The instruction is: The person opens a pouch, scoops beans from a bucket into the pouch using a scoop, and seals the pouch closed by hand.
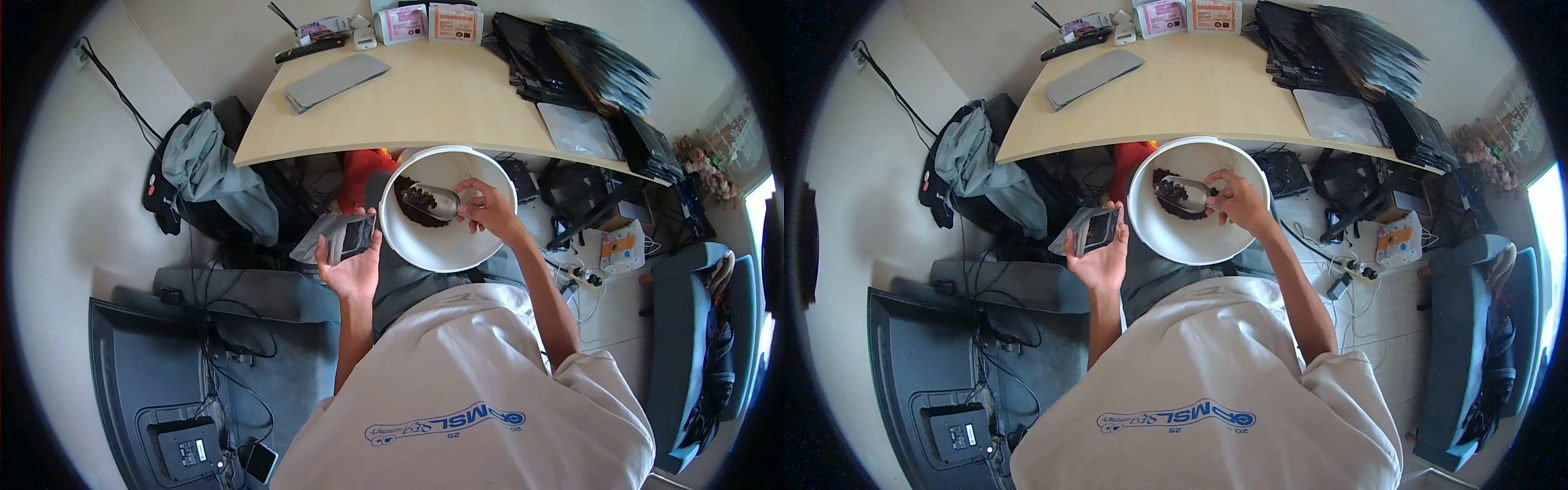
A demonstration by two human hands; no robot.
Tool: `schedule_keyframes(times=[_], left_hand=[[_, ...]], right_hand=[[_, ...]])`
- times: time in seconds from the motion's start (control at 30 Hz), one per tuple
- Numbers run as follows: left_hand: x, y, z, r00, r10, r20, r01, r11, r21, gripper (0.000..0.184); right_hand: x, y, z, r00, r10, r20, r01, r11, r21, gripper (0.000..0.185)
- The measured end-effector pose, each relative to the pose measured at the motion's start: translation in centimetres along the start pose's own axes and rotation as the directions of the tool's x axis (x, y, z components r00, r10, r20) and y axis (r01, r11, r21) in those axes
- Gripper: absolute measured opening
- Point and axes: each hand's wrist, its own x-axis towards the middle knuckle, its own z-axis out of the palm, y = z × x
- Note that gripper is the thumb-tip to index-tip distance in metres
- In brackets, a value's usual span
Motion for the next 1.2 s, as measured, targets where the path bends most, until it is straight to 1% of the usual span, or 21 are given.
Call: schedule_keyframes(times=[0.17, 0.27, 0.37, 0.57, 0.67, 0.77, 0.8, 0.83, 0.87, 0.9, 0.93, 0.97, 1.03, 1.07, 1.17, 1.2], left_hand=[[0.0, -0.1, 0.1, 1.0, -0.001, -0.008, 0.001, 1.0, -0.01, 0.061], [0.0, 0.0, 0.0, 1.0, 0.003, -0.012, -0.003, 1.0, 0.002, 0.062], [0.0, -0.1, 0.1, 1.0, 0.001, -0.013, 0.0, 0.999, 0.039, 0.062], [-0.1, -0.5, 0.4, 0.999, 0.012, -0.043, -0.01, 0.999, 0.044, 0.061], [0.2, -0.5, -0.3, 1.0, 0.014, -0.026, -0.013, 1.0, 0.023, 0.063], [0.1, -0.9, 0.4, 0.997, 0.045, -0.057, -0.042, 0.998, 0.053, 0.067], [0.0, -0.9, 0.5, 0.999, 0.033, -0.026, -0.032, 0.998, 0.047, 0.066], [-0.1, -0.8, 0.7, 1.0, 0.021, 0.008, -0.022, 0.999, 0.042, 0.065], [-0.2, -0.8, 0.7, 0.999, 0.01, 0.041, -0.011, 0.999, 0.037, 0.064], [-0.2, -0.8, 0.6, 0.999, 0.007, 0.037, -0.008, 0.999, 0.032, 0.065], [-0.1, -0.8, 0.4, 0.999, 0.003, 0.032, -0.004, 1.0, 0.026, 0.066], [-0.1, -0.7, 0.3, 1.0, -0.001, 0.028, 0.0, 1.0, 0.02, 0.066], [-0.3, -0.5, 0.4, 1.0, -0.016, 0.009, 0.017, 0.999, -0.047, 0.067], [-0.3, -0.4, 0.4, 1.0, -0.022, -0.001, 0.022, 0.996, -0.083, 0.068], [-0.1, -0.1, -0.1, 0.999, 0.045, 0.018, -0.044, 0.998, -0.051, 0.067], [-0.1, 0.1, -0.5, 0.999, 0.038, 0.026, -0.037, 0.998, -0.041, 0.065]], right_hand=[[-0.7, -1.1, -0.2, 0.999, 0.026, 0.033, -0.025, 1.0, -0.012, 0.031], [-1.2, -1.7, -0.6, 1.0, 0.022, 0.017, -0.021, 0.999, -0.033, 0.031], [-1.9, -2.9, -0.9, 0.998, 0.007, 0.067, -0.004, 0.999, -0.046, 0.031], [-4.0, -6.8, -0.5, 0.99, -0.031, 0.139, 0.041, 0.997, -0.071, 0.028], [-5.0, -9.7, 0.6, 0.978, -0.041, 0.204, 0.068, 0.989, -0.129, 0.028], [-4.9, -11.4, 2.2, 0.955, -0.096, 0.281, 0.163, 0.961, -0.223, 0.027], [-4.7, -12.2, 2.8, 0.951, -0.088, 0.295, 0.172, 0.946, -0.274, 0.027], [-4.4, -12.1, 3.7, 0.941, -0.219, 0.259, 0.309, 0.868, -0.388, 0.026], [-4.1, -11.6, 4.8, 0.906, -0.35, 0.238, 0.423, 0.755, -0.5, 0.026], [-4.0, -11.4, 5.8, 0.849, -0.473, 0.234, 0.508, 0.614, -0.604, 0.025], [-4.5, -12.5, 6.5, 0.857, -0.444, 0.263, 0.488, 0.531, -0.693, 0.024], [-4.7, -13.4, 7.2, 0.869, -0.411, 0.275, 0.465, 0.492, -0.736, 0.024], [-5.2, -14.7, 8.0, 0.894, -0.339, 0.294, 0.42, 0.405, -0.812, 0.024], [-5.4, -15.2, 7.8, 0.894, -0.339, 0.294, 0.418, 0.394, -0.818, 0.025], [-5.2, -14.1, 6.4, 0.88, -0.416, 0.23, 0.415, 0.44, -0.796, 0.026], [-5.3, -13.9, 5.6, 0.874, -0.434, 0.218, 0.425, 0.464, -0.777, 0.026]])
